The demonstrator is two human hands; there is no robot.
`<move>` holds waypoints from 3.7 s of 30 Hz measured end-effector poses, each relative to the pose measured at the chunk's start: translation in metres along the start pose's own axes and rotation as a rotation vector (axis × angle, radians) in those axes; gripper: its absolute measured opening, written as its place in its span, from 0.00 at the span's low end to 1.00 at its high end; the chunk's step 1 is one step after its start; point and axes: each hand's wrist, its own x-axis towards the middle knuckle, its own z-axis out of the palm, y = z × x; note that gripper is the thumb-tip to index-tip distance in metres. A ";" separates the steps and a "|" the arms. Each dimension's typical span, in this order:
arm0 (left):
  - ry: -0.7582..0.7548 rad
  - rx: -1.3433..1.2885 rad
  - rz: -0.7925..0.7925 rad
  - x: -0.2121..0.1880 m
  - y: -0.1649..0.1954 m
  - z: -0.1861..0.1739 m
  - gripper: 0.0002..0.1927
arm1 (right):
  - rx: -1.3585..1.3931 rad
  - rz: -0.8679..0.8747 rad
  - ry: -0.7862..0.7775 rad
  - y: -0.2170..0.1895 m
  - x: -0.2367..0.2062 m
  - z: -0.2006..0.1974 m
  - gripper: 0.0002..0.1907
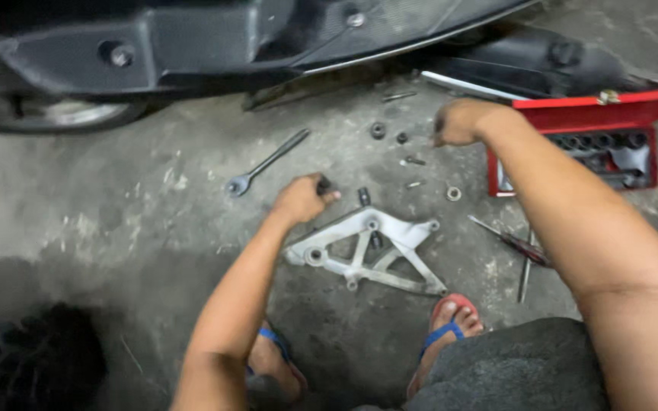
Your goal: The person works on a scooter parked on a concrete workshop floor, unscrewing and removing black plastic body panels and handling loose screws and brackets. They use a screwdriver and hex keys to loosen fasteners around the engine cover area, then reach toward the rear wheel and red pulley at the end.
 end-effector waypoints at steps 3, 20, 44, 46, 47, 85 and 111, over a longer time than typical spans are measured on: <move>-0.074 -0.078 0.048 -0.009 -0.013 0.032 0.38 | 0.009 -0.095 -0.037 -0.038 0.014 -0.003 0.28; 0.104 0.061 0.024 0.033 -0.011 0.146 0.50 | 0.064 0.111 -0.038 0.000 0.061 0.045 0.26; -0.284 0.633 -0.027 0.000 0.022 -0.027 0.28 | 0.137 -0.082 0.030 -0.029 0.039 0.007 0.25; -0.277 0.657 -0.089 -0.011 0.037 -0.055 0.29 | 0.108 -0.098 0.057 -0.033 0.034 0.001 0.26; -0.266 0.684 -0.126 -0.018 0.043 -0.067 0.28 | 0.124 -0.118 0.091 -0.040 0.032 -0.002 0.28; -0.062 0.130 0.227 0.004 -0.184 -0.250 0.34 | 0.276 -0.517 0.476 -0.234 0.070 -0.113 0.23; -0.456 0.912 0.205 -0.039 0.209 -0.087 0.24 | 0.832 0.091 0.846 0.207 -0.138 0.203 0.18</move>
